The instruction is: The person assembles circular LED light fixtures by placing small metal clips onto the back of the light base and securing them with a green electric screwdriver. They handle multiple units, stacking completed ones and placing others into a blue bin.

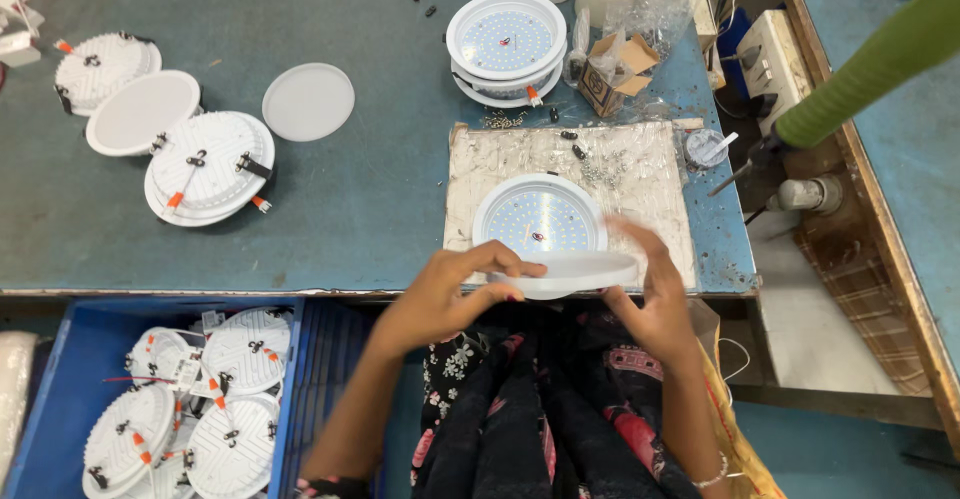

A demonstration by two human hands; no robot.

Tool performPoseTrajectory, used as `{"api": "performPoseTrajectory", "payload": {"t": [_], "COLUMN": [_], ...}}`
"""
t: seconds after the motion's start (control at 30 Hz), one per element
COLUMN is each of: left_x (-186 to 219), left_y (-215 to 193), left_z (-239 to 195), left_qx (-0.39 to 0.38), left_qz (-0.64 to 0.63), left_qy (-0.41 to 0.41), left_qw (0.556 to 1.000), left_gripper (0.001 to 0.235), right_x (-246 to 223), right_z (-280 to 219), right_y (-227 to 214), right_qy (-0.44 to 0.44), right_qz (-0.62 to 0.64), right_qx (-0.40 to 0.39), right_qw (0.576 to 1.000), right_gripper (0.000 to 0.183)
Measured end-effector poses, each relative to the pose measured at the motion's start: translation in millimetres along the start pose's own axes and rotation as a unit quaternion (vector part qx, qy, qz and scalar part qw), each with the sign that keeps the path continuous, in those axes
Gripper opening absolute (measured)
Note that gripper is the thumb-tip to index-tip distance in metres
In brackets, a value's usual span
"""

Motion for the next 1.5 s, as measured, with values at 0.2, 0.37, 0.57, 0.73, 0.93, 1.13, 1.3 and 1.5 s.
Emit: {"api": "performPoseTrajectory", "payload": {"t": [0.2,0.37,0.57,0.73,0.93,1.13,1.3,1.5], "left_x": [-13.2,-42.9,-52.2,-46.6,-55.7,-89.4,-106.7,-112.6], "left_y": [26.2,44.6,46.0,52.7,51.9,40.9,31.8,29.1], "left_z": [-15.7,-16.9,-19.0,-16.8,-14.5,-23.4,-35.5,-33.3], "left_qx": [0.062,0.15,0.151,0.145,0.179,0.371,0.409,0.393], "left_qz": [-0.044,-0.182,-0.231,-0.125,-0.235,-0.304,-0.275,-0.14], "left_qy": [0.013,0.036,0.028,0.099,0.102,0.021,-0.035,-0.028], "left_qw": [0.997,0.971,0.961,0.977,0.95,0.877,0.87,0.909], "left_gripper": [0.028,0.019,0.016,0.015,0.02,0.027,0.024,0.013], "right_x": [-28.0,-20.5,-15.2,-14.3,-12.7,-31.0,-46.5,-44.9], "right_z": [-13.8,-23.0,-26.8,-31.1,-32.2,-53.5,-66.7,-66.1], "right_y": [-10.2,-13.5,-14.9,-10.2,-17.0,-30.7,-35.6,-33.7], "right_qy": [0.079,0.112,0.099,0.096,0.092,-0.037,-0.062,-0.031], "right_qz": [-0.107,0.044,0.08,0.052,0.086,-0.056,-0.139,-0.133], "right_qx": [-0.058,-0.003,0.016,0.008,0.025,0.05,0.064,0.077], "right_qw": [0.989,0.993,0.992,0.994,0.992,0.996,0.986,0.988], "right_gripper": [0.036,0.029,0.022,0.023,0.022,0.019,0.018,0.019]}}
Point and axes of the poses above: each hand's wrist, its own z-axis towards the middle knuckle, its own y-axis out of the palm, x = y × z, the point moved 2 cm from there along z, towards the middle knuckle, and after that the axes turned 13 degrees about y, right-handed, at the moved point
